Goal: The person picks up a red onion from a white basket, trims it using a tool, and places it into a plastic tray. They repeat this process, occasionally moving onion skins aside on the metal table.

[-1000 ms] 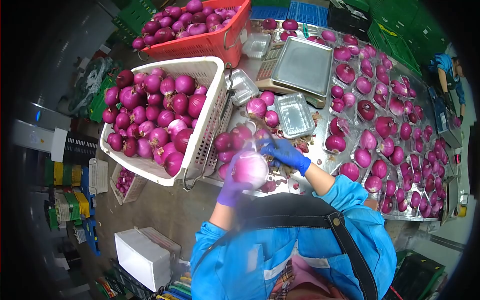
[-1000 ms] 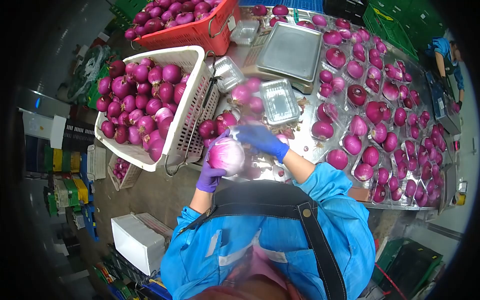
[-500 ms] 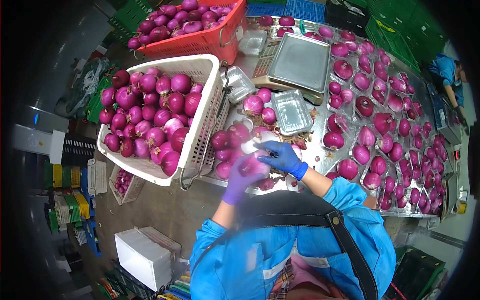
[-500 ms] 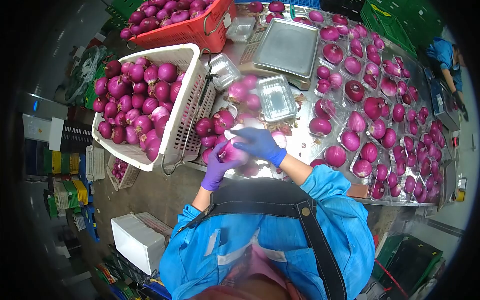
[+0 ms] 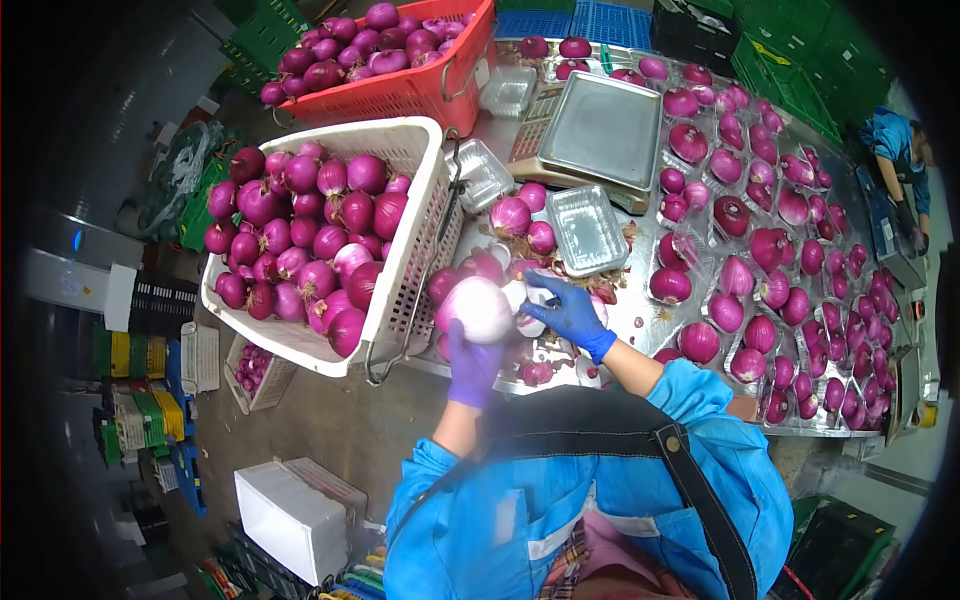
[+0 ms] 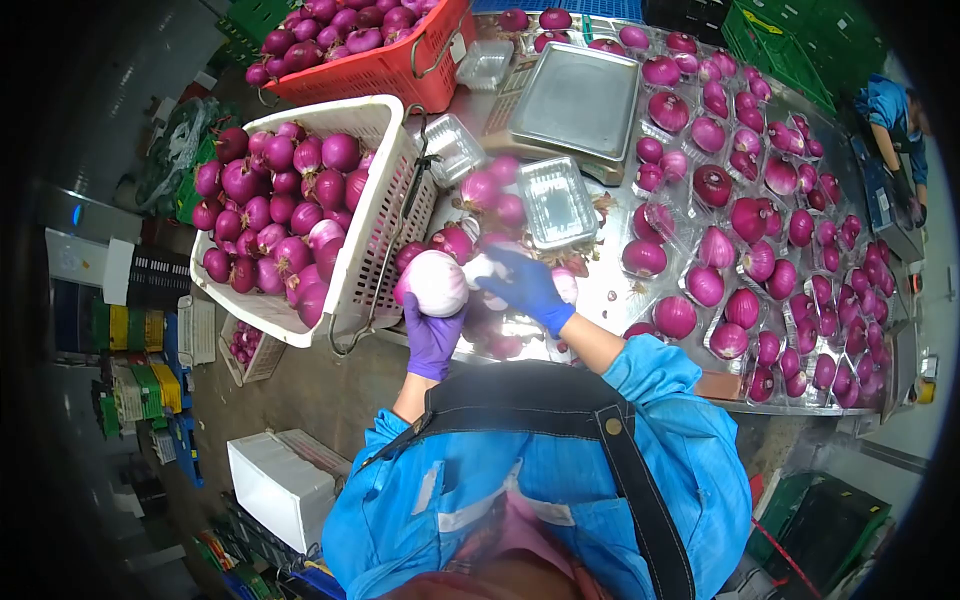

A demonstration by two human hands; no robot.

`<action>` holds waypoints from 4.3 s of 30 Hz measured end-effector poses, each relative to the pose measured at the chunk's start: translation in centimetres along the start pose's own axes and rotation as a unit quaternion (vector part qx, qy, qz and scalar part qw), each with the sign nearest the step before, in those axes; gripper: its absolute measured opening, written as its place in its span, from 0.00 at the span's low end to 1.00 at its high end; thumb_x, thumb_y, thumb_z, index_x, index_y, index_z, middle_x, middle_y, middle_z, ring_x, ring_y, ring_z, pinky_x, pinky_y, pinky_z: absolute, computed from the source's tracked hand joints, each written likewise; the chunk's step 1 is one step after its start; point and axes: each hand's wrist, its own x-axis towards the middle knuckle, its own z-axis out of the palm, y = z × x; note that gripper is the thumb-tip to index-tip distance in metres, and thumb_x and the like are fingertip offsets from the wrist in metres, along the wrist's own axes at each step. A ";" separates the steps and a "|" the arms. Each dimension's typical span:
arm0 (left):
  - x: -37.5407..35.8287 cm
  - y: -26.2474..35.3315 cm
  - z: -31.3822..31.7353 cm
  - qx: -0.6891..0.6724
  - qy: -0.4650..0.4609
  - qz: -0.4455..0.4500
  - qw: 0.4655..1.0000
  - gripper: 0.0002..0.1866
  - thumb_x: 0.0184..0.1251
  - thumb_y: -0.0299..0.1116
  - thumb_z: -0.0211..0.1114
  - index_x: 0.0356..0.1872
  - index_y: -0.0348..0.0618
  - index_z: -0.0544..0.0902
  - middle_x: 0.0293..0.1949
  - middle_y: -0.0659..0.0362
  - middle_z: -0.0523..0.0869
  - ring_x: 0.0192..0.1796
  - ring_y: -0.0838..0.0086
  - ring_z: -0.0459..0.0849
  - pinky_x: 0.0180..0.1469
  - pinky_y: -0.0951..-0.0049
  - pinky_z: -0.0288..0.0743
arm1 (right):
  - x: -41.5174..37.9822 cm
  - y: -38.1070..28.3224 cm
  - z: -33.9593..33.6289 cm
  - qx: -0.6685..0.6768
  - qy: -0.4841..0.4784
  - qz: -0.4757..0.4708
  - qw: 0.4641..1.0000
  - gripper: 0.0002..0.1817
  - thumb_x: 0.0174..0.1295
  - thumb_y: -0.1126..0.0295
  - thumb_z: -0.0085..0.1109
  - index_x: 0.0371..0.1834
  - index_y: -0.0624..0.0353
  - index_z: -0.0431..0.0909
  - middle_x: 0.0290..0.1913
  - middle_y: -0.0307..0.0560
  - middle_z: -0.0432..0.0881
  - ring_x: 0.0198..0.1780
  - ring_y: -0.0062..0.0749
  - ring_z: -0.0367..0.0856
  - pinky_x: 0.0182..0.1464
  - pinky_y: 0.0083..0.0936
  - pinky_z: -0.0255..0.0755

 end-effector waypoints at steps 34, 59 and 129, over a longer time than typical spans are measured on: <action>-1.2 -3.2 2.1 0.270 0.013 0.043 0.962 0.44 0.52 0.61 0.58 0.66 0.47 0.55 0.64 0.52 0.58 0.65 0.57 0.59 0.66 0.52 0.55 | -1.4 -4.2 -0.9 -0.052 0.034 -0.078 0.995 0.28 0.47 0.78 0.57 0.56 0.53 0.71 0.51 0.51 0.77 0.44 0.41 0.81 0.42 0.27 0.76; 0.9 -8.0 3.0 0.543 -0.129 -0.219 0.801 0.33 0.58 0.27 0.56 0.65 0.36 0.53 0.61 0.52 0.64 0.62 0.70 0.65 0.62 0.70 0.61 | -6.7 -0.1 -8.3 0.119 0.024 0.123 0.985 0.54 0.35 0.59 0.76 0.68 0.56 0.53 0.61 0.55 0.66 0.59 0.39 0.69 0.60 0.34 0.65; 3.8 39.9 9.9 0.788 0.154 0.359 0.476 0.25 0.50 0.36 0.70 0.49 0.34 0.76 0.45 0.53 0.81 0.47 0.71 0.78 0.51 0.73 0.71 | -1.8 -2.6 1.3 0.484 -0.228 0.321 0.781 0.28 0.60 0.58 0.41 0.61 0.65 0.64 0.36 0.50 0.81 0.18 0.19 0.66 0.31 0.20 0.71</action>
